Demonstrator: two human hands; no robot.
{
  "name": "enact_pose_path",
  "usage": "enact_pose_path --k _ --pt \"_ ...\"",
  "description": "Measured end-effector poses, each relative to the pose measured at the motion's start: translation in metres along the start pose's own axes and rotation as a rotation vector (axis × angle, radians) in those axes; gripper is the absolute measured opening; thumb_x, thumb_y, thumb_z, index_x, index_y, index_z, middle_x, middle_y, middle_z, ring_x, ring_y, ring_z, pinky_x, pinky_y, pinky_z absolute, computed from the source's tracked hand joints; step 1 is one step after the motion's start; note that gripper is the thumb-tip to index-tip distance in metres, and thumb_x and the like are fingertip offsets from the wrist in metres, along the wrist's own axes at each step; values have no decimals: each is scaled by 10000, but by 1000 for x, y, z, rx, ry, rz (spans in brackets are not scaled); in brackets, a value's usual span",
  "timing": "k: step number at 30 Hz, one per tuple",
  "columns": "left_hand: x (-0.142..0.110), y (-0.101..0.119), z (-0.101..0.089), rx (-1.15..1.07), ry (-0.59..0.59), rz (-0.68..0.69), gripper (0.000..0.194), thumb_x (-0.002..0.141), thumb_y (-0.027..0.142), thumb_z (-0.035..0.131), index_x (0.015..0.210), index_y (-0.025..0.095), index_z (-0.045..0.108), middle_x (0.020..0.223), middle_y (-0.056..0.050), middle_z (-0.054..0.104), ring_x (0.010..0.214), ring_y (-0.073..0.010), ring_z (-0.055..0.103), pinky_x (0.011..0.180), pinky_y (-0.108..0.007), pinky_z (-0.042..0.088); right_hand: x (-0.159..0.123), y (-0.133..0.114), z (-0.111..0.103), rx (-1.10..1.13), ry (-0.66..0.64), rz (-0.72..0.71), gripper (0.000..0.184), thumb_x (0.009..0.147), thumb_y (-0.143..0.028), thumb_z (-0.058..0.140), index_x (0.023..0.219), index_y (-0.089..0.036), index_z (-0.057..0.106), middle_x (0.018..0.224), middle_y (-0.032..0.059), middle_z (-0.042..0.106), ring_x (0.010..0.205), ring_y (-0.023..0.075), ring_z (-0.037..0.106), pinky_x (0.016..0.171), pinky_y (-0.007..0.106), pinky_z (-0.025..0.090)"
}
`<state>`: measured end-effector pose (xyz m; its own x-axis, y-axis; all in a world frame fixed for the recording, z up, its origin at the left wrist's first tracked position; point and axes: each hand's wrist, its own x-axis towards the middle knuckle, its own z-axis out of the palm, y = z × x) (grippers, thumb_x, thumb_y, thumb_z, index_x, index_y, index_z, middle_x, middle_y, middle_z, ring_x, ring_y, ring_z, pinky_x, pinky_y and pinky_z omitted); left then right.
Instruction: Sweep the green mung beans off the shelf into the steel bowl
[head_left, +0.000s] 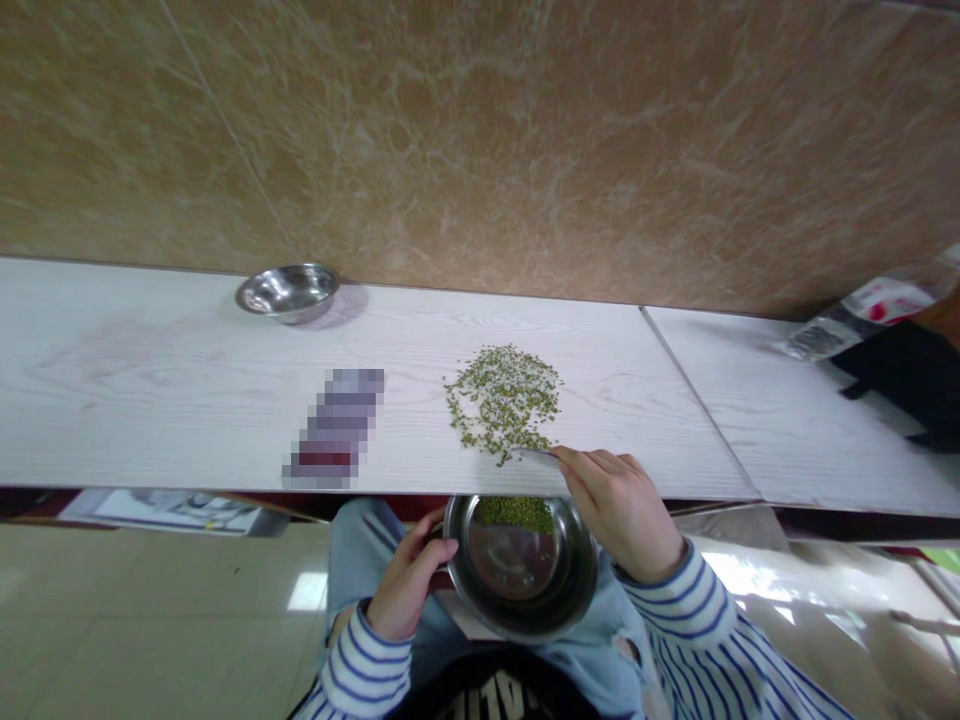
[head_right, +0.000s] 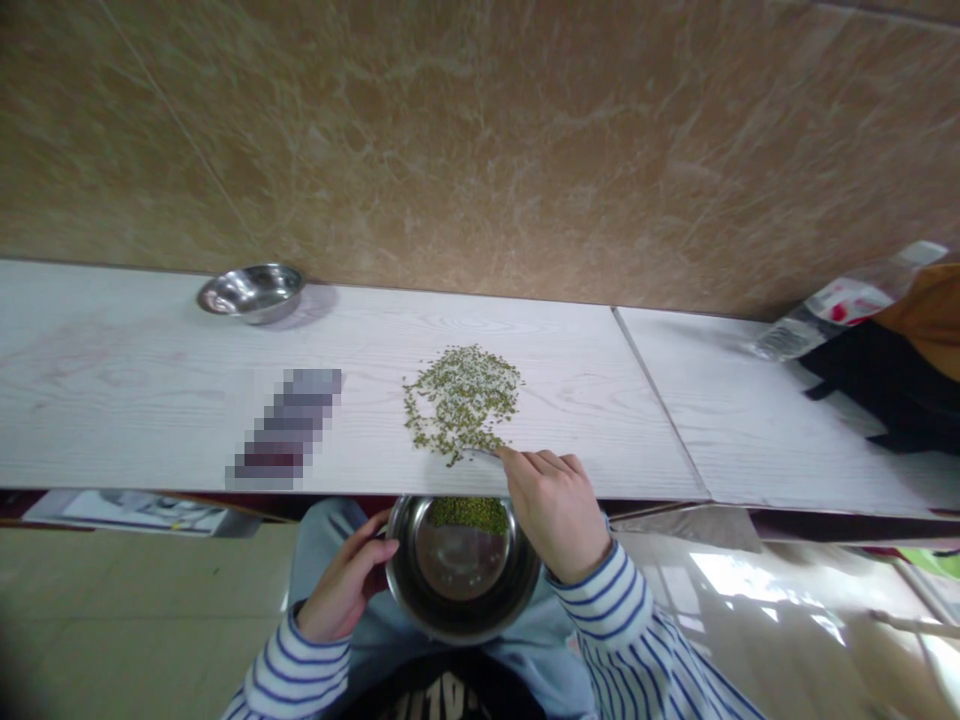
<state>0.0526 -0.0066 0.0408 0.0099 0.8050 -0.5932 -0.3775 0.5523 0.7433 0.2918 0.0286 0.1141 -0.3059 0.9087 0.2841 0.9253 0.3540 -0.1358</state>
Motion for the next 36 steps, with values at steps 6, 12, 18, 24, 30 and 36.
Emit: enact_pose_path --k 6,12,18,24,30,36 --pt "0 0 0 26 -4 -10 423 588 275 735 999 179 724 771 -27 734 655 -188 645 554 -278 486 -3 4 -1 -9 12 3 250 981 -198 456 1129 -186 658 935 67 755 842 171 690 726 302 436" --pt "1 1 0 25 -1 -12 430 584 278 745 1001 177 730 769 -35 738 675 -196 651 563 -283 493 -6 6 -1 -40 10 7 246 990 -194 445 1109 -192 660 899 63 754 815 178 690 719 301 425" --pt "0 1 0 4 1 -15 416 585 265 748 991 176 723 776 -29 745 663 -182 647 543 -268 487 -7 1 -2 -1 -6 0 229 988 -187 458 1115 -187 648 910 56 752 829 177 690 722 303 426" --pt "-1 2 0 -18 1 5 379 595 249 738 966 173 720 776 -29 751 673 -182 665 542 -259 495 -3 -1 1 18 -17 -11 235 1000 -191 448 1136 -195 640 915 50 750 848 171 688 737 307 423" --pt "-1 3 -1 -18 24 9 385 587 248 737 964 172 717 748 -13 741 592 -140 616 510 -241 479 -1 -4 2 17 -6 -26 239 999 -192 445 1136 -194 642 907 45 747 835 166 685 735 308 425" --pt "1 4 -3 -3 -11 -12 411 569 253 749 970 172 710 729 -5 734 606 -147 624 504 -236 478 -2 -6 3 12 8 -48 220 982 -178 477 1125 -188 643 880 34 743 791 172 678 719 311 424"
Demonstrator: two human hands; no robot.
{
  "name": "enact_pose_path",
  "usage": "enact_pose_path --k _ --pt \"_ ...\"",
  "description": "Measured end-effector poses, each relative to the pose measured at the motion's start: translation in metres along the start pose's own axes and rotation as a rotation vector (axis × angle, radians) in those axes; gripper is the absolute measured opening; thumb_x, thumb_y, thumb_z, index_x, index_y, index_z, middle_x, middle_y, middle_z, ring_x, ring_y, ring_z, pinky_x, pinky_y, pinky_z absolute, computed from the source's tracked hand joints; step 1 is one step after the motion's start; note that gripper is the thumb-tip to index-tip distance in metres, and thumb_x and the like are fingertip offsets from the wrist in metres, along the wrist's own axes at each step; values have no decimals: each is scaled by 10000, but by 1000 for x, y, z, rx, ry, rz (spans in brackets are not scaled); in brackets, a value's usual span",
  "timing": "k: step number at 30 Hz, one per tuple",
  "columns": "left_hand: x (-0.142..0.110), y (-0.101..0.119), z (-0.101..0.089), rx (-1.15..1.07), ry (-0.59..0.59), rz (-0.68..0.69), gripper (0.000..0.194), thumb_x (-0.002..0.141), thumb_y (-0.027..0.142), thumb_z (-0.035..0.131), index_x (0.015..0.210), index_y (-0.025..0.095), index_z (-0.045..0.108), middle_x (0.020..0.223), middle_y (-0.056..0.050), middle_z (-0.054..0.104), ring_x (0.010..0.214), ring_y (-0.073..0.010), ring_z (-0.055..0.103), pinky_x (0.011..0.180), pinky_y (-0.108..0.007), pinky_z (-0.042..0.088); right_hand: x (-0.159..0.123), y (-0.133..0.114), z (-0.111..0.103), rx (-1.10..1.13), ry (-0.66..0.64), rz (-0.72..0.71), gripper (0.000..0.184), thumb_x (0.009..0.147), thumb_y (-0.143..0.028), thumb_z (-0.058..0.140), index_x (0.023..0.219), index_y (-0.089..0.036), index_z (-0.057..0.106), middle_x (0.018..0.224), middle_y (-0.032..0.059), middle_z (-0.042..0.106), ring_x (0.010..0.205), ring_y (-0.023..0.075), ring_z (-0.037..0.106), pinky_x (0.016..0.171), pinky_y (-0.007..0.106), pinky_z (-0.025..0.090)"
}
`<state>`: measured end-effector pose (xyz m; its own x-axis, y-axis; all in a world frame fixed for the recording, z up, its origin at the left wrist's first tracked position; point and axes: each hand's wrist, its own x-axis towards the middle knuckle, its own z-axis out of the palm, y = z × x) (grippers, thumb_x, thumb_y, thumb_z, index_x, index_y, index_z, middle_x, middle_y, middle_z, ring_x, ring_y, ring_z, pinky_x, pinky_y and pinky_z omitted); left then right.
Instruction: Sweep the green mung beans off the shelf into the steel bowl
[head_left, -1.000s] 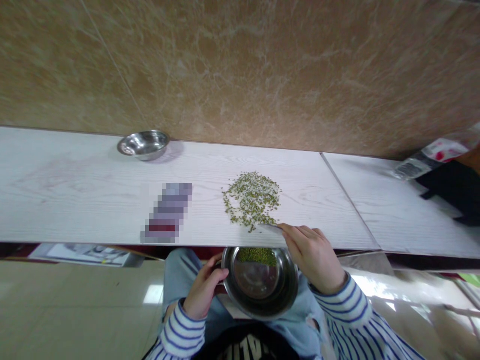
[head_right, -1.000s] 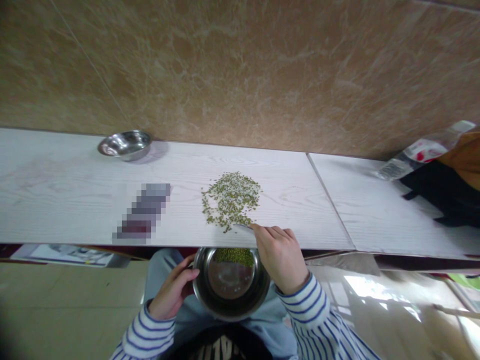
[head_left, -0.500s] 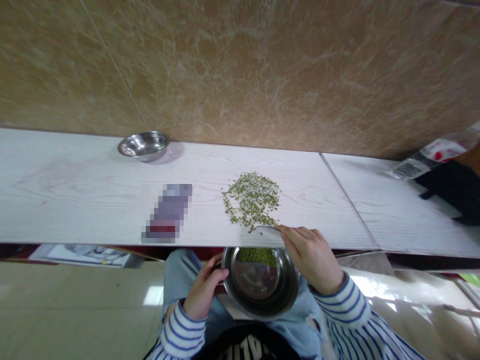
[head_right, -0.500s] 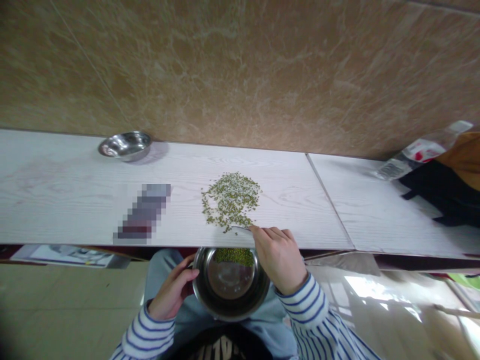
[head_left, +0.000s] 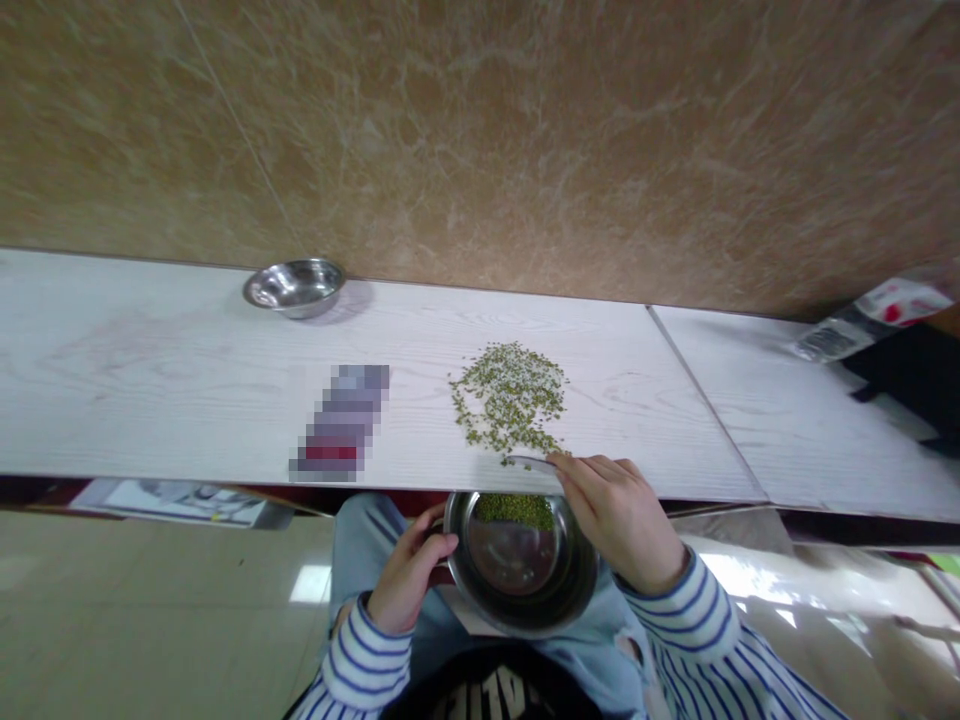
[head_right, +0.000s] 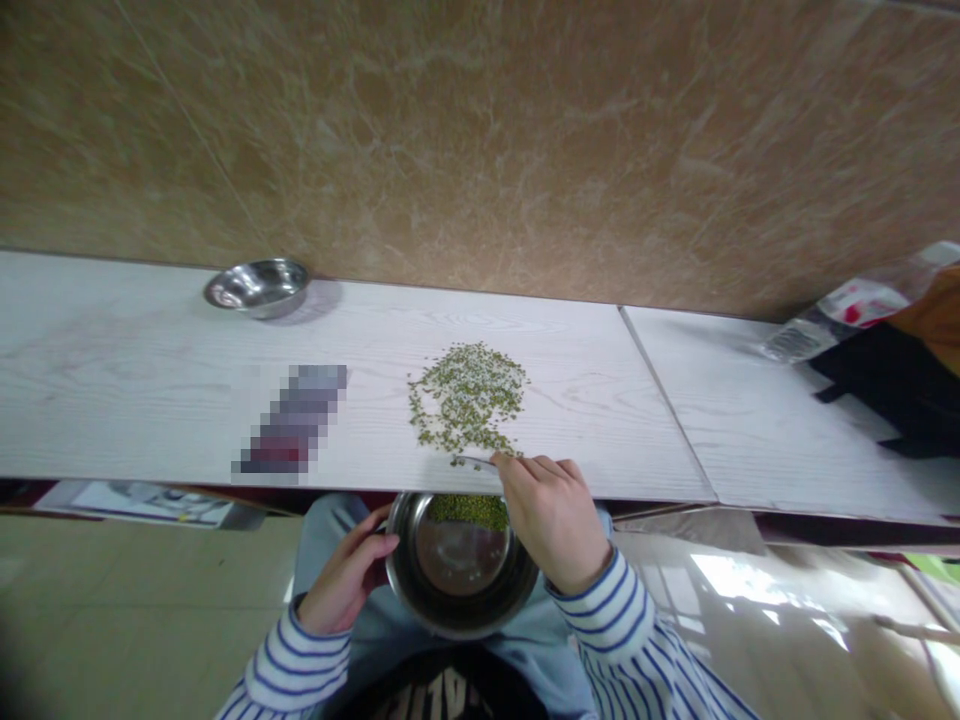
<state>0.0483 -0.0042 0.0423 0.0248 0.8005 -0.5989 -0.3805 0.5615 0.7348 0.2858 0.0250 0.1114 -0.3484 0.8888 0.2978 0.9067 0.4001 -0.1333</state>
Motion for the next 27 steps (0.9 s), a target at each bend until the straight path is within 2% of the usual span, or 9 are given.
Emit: enact_pose_path --k 11,19,27 --pt "-2 0 2 -16 13 11 393 591 244 725 977 167 720 765 -25 754 594 -147 623 501 -243 476 -5 1 -2 42 -21 2 187 982 -176 494 1093 -196 644 893 28 739 824 185 674 729 313 403" --pt "-4 1 4 -11 33 9 389 582 246 731 964 176 720 692 4 724 568 -139 613 490 -231 462 -5 0 -2 39 -33 1 202 987 -178 483 1107 -207 643 914 36 742 832 176 669 731 309 398" --pt "-1 -1 0 -17 -3 -4 405 576 246 742 975 178 716 767 -12 753 637 -167 655 535 -256 501 1 2 1 32 -27 8 207 978 -170 503 1135 -191 637 892 38 736 824 182 681 730 314 413"
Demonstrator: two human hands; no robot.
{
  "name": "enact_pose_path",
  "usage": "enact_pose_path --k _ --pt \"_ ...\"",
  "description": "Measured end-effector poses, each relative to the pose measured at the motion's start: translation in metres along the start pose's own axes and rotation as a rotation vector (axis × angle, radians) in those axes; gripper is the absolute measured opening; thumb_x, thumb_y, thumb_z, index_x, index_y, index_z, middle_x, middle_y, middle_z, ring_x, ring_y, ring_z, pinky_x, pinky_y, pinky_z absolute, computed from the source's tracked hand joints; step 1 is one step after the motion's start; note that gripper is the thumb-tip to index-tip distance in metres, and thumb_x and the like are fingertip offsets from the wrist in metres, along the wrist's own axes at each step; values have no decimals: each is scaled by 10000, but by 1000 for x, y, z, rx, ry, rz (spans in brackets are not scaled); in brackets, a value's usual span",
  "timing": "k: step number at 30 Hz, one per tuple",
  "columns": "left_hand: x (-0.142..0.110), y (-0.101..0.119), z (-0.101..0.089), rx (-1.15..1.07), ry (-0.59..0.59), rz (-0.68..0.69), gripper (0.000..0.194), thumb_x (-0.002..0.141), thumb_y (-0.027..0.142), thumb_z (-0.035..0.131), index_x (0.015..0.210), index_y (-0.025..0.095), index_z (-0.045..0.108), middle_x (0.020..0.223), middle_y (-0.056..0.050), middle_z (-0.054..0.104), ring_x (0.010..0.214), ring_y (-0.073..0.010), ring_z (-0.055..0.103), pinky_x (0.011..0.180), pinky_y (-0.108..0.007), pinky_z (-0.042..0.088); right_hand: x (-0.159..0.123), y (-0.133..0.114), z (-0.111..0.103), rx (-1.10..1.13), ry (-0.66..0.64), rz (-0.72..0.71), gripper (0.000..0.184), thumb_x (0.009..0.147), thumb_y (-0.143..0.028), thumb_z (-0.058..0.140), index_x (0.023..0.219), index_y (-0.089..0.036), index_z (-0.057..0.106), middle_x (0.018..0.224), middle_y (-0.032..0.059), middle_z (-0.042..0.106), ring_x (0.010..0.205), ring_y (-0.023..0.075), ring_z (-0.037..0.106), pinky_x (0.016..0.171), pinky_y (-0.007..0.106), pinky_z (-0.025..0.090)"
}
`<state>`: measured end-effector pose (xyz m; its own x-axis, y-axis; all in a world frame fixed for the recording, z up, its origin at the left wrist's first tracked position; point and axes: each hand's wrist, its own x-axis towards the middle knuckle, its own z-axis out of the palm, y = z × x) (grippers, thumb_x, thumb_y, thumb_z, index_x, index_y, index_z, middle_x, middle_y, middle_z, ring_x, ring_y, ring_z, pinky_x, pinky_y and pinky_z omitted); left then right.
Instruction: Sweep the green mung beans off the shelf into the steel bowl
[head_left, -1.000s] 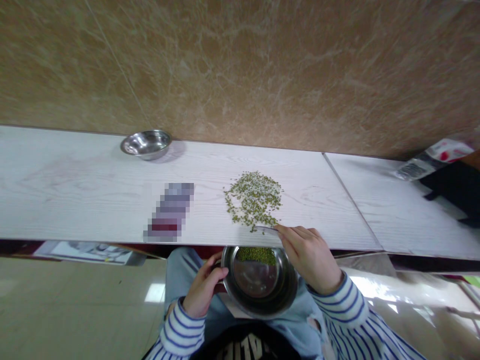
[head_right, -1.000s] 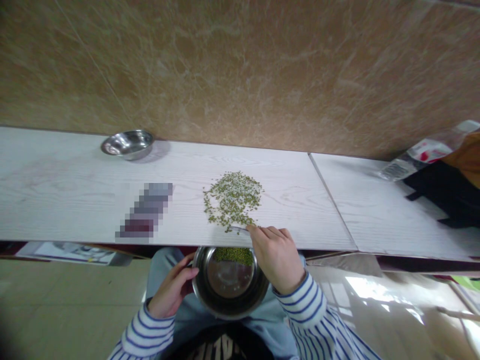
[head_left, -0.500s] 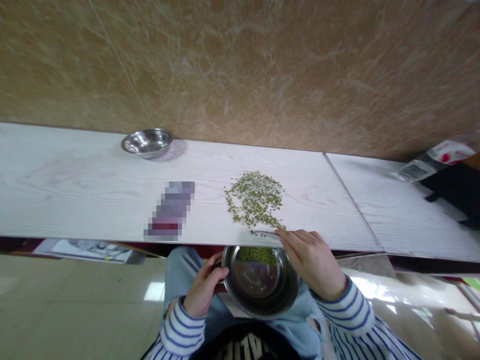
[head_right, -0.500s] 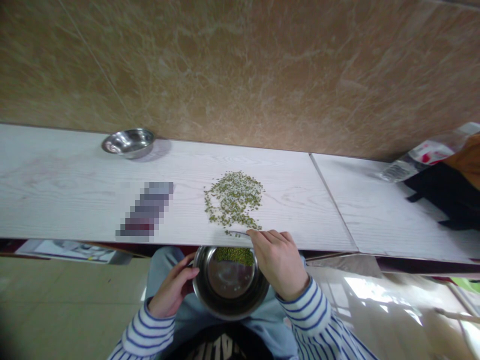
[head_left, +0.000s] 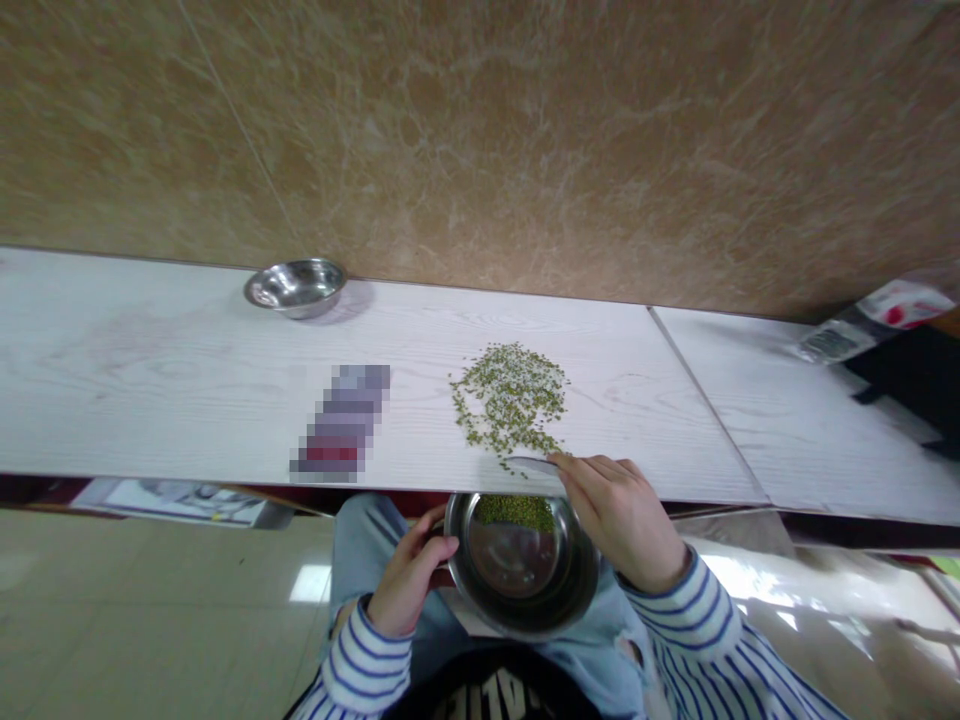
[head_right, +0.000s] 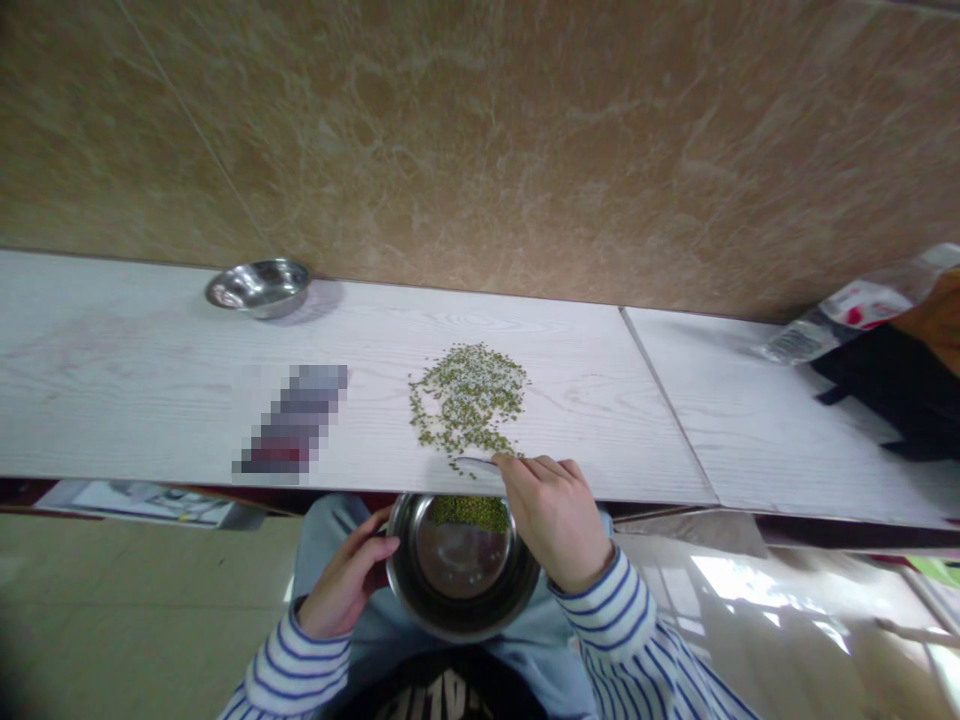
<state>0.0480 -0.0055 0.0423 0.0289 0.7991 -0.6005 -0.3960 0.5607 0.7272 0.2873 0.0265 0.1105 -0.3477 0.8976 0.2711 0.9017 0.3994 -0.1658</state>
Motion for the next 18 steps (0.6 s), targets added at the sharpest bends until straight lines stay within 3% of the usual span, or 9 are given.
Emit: enact_pose_path --k 18 --pt "1 0 -2 16 8 1 430 590 260 742 1010 174 710 734 -10 731 639 -172 644 542 -258 490 0 -3 -1 -5 -24 -12 222 992 -194 471 1114 -211 656 895 29 736 834 169 670 745 316 413"
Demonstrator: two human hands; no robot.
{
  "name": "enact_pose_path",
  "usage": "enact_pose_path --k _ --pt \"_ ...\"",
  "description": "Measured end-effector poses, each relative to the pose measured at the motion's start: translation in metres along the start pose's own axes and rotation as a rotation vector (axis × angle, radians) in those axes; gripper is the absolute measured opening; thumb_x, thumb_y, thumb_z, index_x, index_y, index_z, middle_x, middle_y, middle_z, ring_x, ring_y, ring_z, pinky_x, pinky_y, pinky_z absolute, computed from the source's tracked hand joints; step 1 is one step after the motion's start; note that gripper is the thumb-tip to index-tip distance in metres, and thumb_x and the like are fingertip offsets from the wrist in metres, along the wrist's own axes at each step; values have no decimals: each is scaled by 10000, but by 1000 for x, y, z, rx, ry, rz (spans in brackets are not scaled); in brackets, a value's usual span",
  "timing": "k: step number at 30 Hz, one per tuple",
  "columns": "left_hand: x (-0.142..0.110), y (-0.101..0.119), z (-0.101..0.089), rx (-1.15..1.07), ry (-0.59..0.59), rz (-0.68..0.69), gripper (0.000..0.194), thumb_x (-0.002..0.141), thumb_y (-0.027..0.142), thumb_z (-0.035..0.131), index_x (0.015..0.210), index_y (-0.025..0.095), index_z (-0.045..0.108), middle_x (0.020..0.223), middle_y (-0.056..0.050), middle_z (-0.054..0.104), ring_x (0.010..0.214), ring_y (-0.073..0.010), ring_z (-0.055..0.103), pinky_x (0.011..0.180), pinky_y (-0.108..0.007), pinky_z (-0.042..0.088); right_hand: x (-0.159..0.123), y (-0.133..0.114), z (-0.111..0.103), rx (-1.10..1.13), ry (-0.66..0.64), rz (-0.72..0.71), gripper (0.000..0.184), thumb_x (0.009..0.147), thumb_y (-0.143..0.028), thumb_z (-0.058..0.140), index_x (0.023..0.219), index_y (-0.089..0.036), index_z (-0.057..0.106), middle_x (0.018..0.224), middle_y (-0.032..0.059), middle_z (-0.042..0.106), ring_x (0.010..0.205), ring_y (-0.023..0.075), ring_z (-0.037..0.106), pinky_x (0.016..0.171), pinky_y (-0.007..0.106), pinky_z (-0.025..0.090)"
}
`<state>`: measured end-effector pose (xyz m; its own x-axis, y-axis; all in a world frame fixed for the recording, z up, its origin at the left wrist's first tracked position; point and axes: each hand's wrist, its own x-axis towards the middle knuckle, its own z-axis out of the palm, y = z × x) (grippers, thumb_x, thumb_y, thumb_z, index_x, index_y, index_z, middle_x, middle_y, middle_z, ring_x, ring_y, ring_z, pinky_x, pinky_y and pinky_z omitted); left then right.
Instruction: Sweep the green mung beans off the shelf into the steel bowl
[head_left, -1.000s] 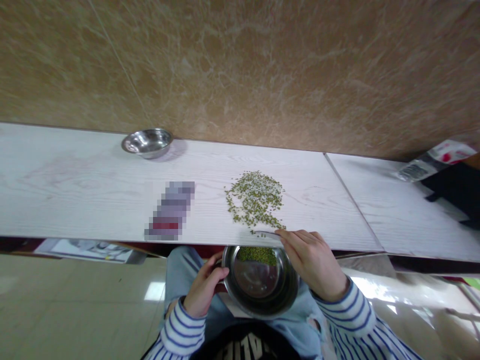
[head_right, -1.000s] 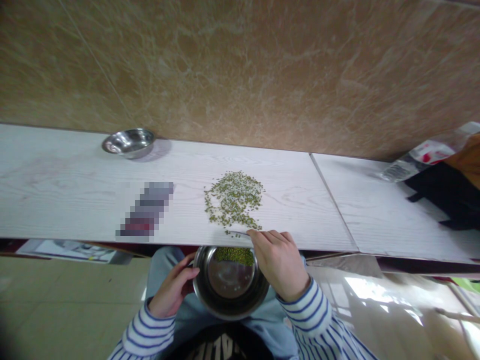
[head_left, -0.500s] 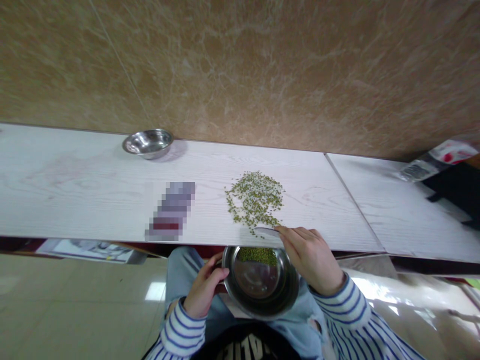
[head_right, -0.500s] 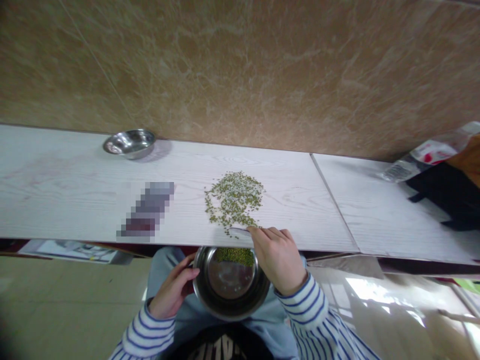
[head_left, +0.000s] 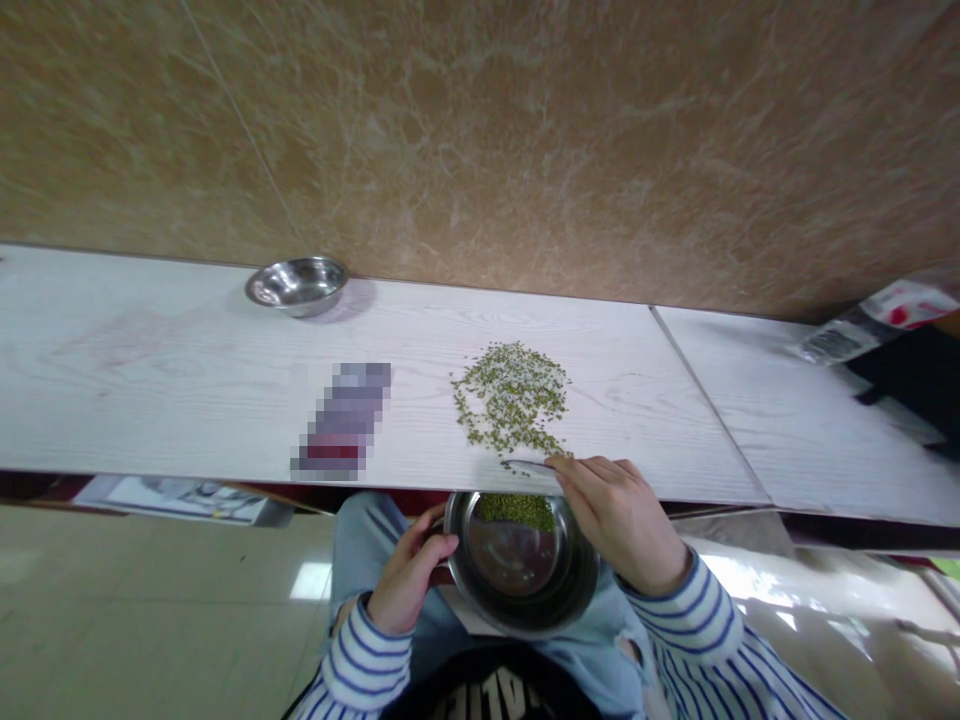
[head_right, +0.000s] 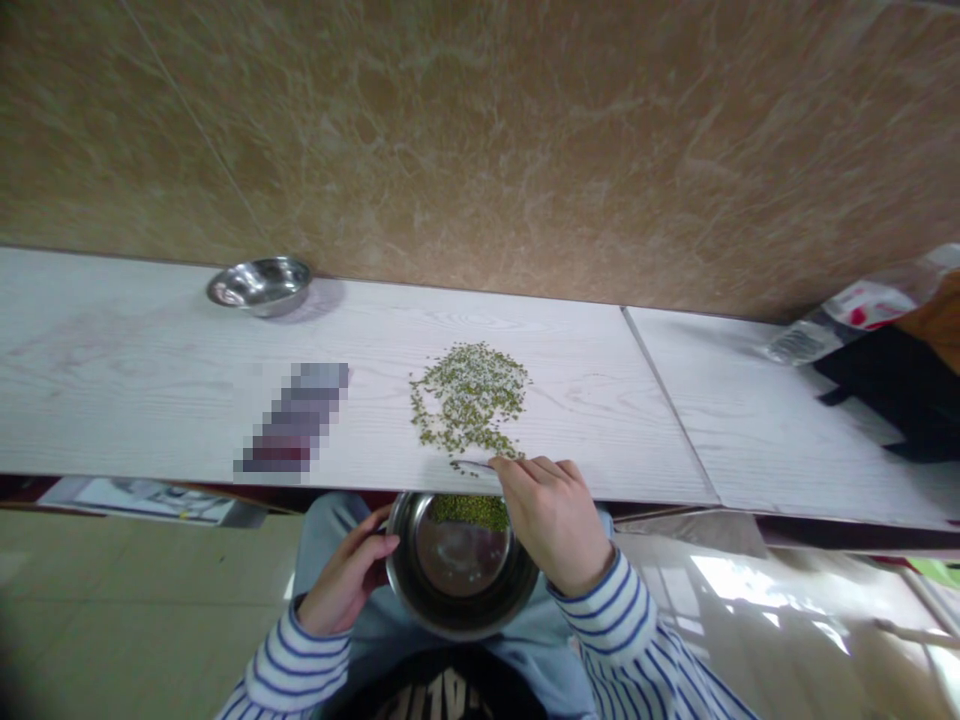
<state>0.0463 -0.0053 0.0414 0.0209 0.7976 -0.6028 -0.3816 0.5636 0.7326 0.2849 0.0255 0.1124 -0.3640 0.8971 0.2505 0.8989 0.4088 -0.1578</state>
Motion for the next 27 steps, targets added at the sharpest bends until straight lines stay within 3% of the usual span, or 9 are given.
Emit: enact_pose_path --k 14,20,27 --pt "-2 1 3 3 28 10 411 589 255 729 992 175 715 768 -14 737 622 -150 622 531 -245 468 7 -2 0 -3 -7 1 230 989 -179 471 1134 -197 648 910 45 746 848 174 678 743 305 404" --pt "1 1 -1 24 -18 -12 466 577 264 756 1032 172 719 772 -21 738 643 -167 632 541 -259 482 6 2 2 -2 41 7 236 987 -177 465 1133 -189 651 889 46 745 813 159 682 731 292 410" --pt "-4 4 4 6 20 10 394 594 257 732 981 186 729 742 -13 727 615 -162 624 523 -253 474 10 -1 4 15 37 25 244 1004 -200 444 1141 -190 645 908 48 747 832 164 681 739 293 412"
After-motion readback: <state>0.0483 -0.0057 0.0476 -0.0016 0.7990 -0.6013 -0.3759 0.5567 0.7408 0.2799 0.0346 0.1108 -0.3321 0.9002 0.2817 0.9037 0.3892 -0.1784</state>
